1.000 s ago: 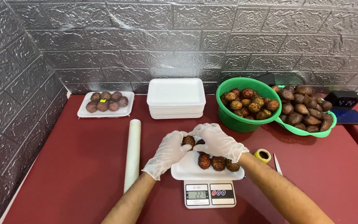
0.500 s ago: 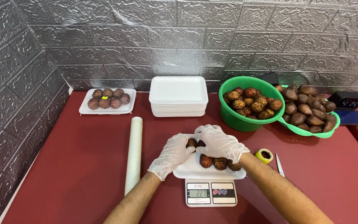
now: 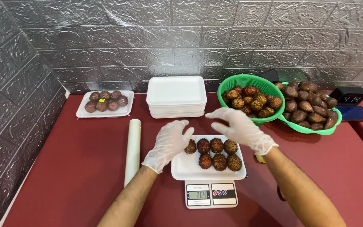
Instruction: Packing snake fruits by weighing them on a tray and wrapping them with plastic film
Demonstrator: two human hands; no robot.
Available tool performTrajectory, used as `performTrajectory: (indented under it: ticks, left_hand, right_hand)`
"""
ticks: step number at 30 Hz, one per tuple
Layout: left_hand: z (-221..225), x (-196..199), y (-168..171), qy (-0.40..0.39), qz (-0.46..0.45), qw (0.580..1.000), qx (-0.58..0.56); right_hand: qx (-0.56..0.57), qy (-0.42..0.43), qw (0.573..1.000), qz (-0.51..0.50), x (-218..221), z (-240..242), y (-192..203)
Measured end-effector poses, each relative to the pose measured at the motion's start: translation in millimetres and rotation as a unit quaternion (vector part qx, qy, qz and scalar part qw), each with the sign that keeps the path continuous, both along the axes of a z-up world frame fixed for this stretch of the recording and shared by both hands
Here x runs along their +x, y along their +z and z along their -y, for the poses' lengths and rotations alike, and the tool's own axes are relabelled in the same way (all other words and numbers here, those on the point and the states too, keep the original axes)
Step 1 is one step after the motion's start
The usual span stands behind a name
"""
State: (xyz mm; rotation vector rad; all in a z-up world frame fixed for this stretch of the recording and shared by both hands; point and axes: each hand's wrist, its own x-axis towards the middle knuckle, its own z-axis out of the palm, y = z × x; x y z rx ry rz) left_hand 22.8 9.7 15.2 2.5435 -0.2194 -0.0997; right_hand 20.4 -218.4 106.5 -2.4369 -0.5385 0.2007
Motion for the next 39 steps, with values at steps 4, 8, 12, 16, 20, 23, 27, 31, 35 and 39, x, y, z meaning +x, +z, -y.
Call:
performTrajectory:
  ticks: [4, 8, 12, 16, 20, 23, 27, 31, 35, 39]
  left_hand:
    - [14, 11, 23, 0.004, -0.007, 0.999, -0.037]
    - [34, 29, 37, -0.007, 0.003, 0.998, -0.056]
    - [58, 62, 34, -0.041, 0.014, 0.996, -0.074]
    - [87, 80, 40, -0.071, 0.055, 0.992, -0.089]
    - [115, 120, 14, -0.097, 0.086, 0.988, -0.089]
    - [134, 145, -5, -0.113, 0.102, 0.986, -0.072]
    - [157, 164, -20, -0.139, 0.106, 0.984, -0.04]
    - [175, 170, -28, -0.155, 0.108, 0.982, -0.022]
    - [193, 177, -38, -0.157, 0.152, 0.975, 0.044]
    - [204, 173, -39, -0.16, 0.186, 0.967, 0.071]
  right_hand:
    - [0.062, -0.039, 0.996, 0.055, 8, 25, 5]
    - [0.126, -0.085, 0.982, 0.114, 28, 61, -5]
    - [0.14, -0.125, 0.965, 0.184, 54, 101, -3]
    - [0.102, -0.199, 0.96, 0.166, 88, 157, -20]
    - [-0.04, -0.246, 0.954, 0.166, 114, 191, -32]
    - [-0.163, -0.243, 0.945, 0.147, 121, 198, -37]
    - [-0.291, -0.239, 0.924, 0.059, 138, 198, -45]
    - [-0.298, -0.242, 0.923, -0.036, 135, 179, -40]
    - [-0.361, -0.203, 0.91, -0.007, 148, 187, -49]
    - [-0.262, -0.201, 0.944, -0.028, 134, 177, -27]
